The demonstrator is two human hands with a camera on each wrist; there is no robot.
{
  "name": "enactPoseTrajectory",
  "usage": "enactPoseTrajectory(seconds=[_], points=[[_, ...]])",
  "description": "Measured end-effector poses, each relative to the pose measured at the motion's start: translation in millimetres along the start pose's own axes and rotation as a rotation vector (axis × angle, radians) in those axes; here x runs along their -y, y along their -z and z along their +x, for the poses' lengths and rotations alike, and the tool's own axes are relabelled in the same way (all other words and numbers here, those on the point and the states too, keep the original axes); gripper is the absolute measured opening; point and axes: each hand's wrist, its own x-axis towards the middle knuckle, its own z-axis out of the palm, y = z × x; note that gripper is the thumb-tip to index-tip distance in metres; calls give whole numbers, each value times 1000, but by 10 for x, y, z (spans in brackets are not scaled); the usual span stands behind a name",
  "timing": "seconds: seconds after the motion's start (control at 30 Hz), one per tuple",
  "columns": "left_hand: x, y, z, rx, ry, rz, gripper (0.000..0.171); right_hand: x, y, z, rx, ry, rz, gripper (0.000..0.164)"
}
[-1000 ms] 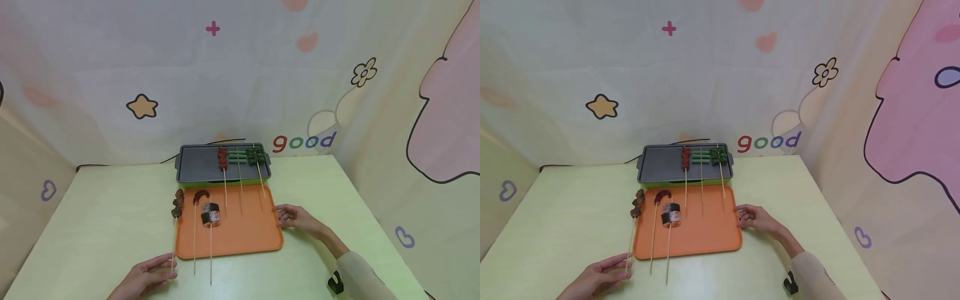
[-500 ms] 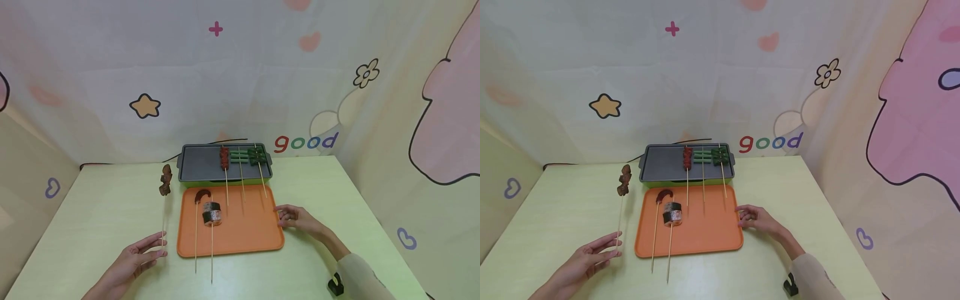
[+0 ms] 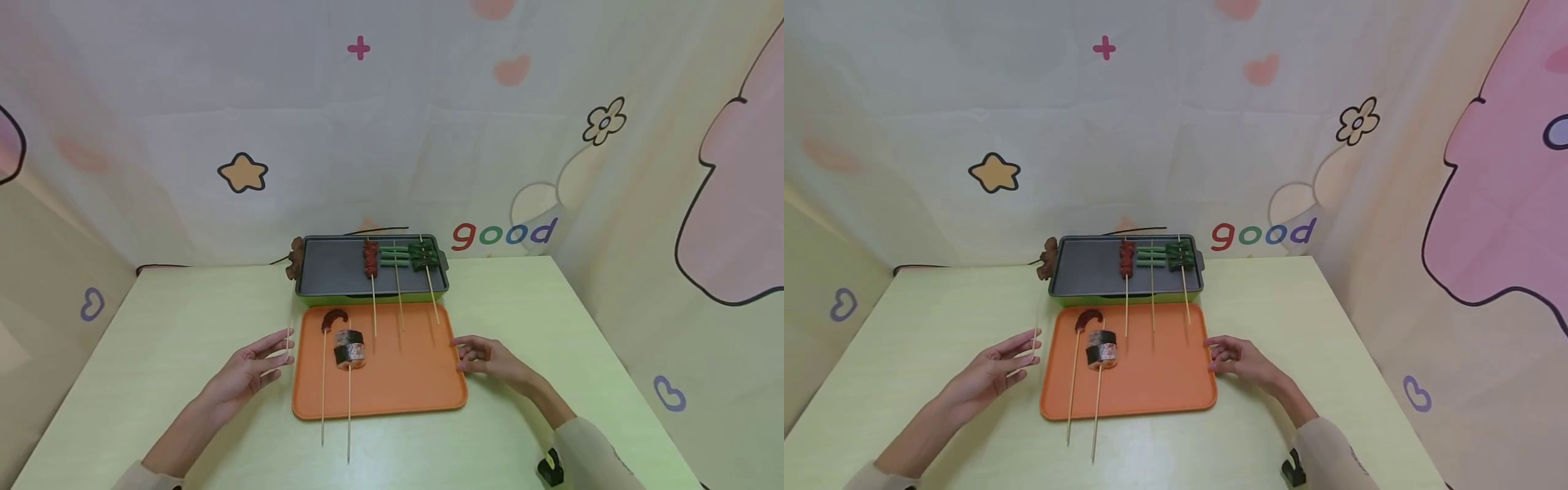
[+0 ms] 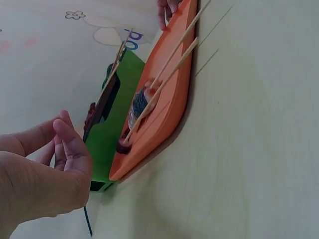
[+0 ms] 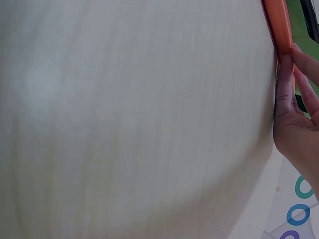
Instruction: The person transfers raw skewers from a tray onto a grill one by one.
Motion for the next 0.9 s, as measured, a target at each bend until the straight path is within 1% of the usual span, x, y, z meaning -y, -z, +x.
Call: enactPoseTrajectory(seconds=[0.17, 0.27, 0.43, 0.57, 0.63, 0.83, 0.9], points=[[-29, 54, 223, 37, -7, -32, 67, 7, 8, -3, -1, -3, -6, 54], [-42, 64, 320, 61, -5, -46, 69, 10, 4, -7, -2, -6, -5, 55], [-46, 61, 438, 76, -5, -55, 70, 10, -8, -9, -3, -13, 4, 55], [-44, 48, 491, 58, -12, -64, 69, 6, -10, -15, -1, -8, 14, 54], [-43, 35, 504, 34, -12, -58, 68, 5, -10, -16, 0, -5, 16, 54], [-54, -11, 519, -43, -17, 2, 65, 5, -6, -21, -7, -14, 15, 54], [-61, -23, 525, -58, -18, 17, 64, 2, -3, -21, -9, -19, 14, 54]])
